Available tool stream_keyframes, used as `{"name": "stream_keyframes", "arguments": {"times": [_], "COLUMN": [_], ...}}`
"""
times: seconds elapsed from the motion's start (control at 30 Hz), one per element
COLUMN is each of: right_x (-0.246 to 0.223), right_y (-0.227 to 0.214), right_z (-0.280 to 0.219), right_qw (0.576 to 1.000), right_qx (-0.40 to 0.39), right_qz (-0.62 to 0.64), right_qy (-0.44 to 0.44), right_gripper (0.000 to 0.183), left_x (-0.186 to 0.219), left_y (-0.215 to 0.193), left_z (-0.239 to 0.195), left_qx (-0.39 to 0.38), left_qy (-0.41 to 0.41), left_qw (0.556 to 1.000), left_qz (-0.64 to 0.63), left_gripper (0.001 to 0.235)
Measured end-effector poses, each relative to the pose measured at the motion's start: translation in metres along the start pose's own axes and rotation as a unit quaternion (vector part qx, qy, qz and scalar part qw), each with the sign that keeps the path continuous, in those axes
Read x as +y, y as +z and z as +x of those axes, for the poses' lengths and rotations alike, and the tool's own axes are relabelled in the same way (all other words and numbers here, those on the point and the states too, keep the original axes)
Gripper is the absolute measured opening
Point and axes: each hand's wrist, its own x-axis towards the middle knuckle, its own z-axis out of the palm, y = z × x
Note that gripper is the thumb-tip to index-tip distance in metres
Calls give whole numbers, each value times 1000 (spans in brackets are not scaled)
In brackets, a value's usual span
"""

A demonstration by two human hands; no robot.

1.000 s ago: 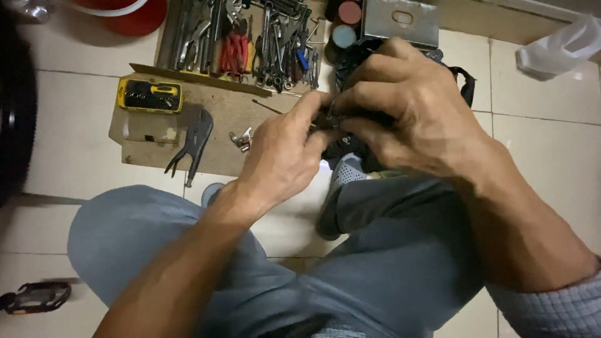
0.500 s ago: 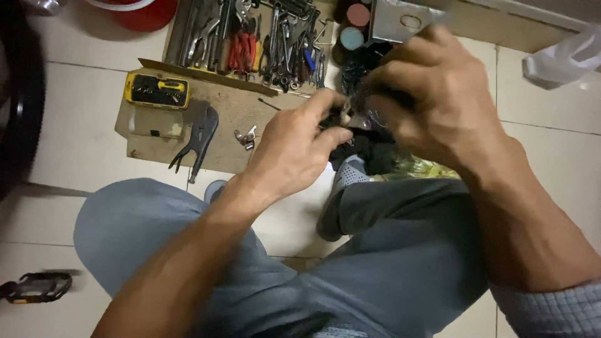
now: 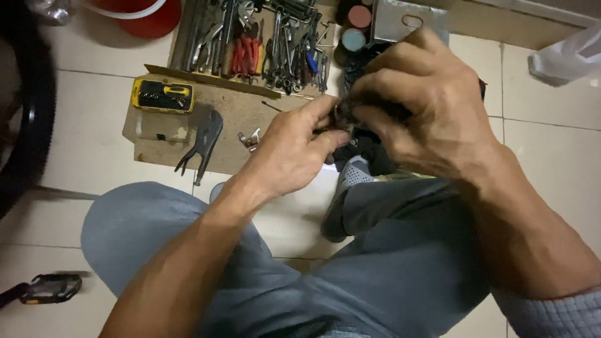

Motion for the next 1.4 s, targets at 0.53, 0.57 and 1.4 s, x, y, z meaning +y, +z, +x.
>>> {"name": "stream_keyframes", "arguments": {"times": [0.53,0.57,1.4], "right_x": [-5,-2,8], "right_y": [-8,-6,-2], "right_z": [7,6,-2], "right_qw": [985,991,933], "right_qx": [-65,-71,50], "right_qz": [142,93,169], "right_qy": [76,58,313], "right_gripper": [14,12,23], "left_x": [8,3,-22], "left_y": [0,3,-6], "left_z": [-2,0,-2], "left_qx": [-62,-69,-51], "left_qy": [-62,-77,43], "left_qw": [996,994,972], "left_qz": [-7,-45,-227], "left_gripper": [47,39,46]}}
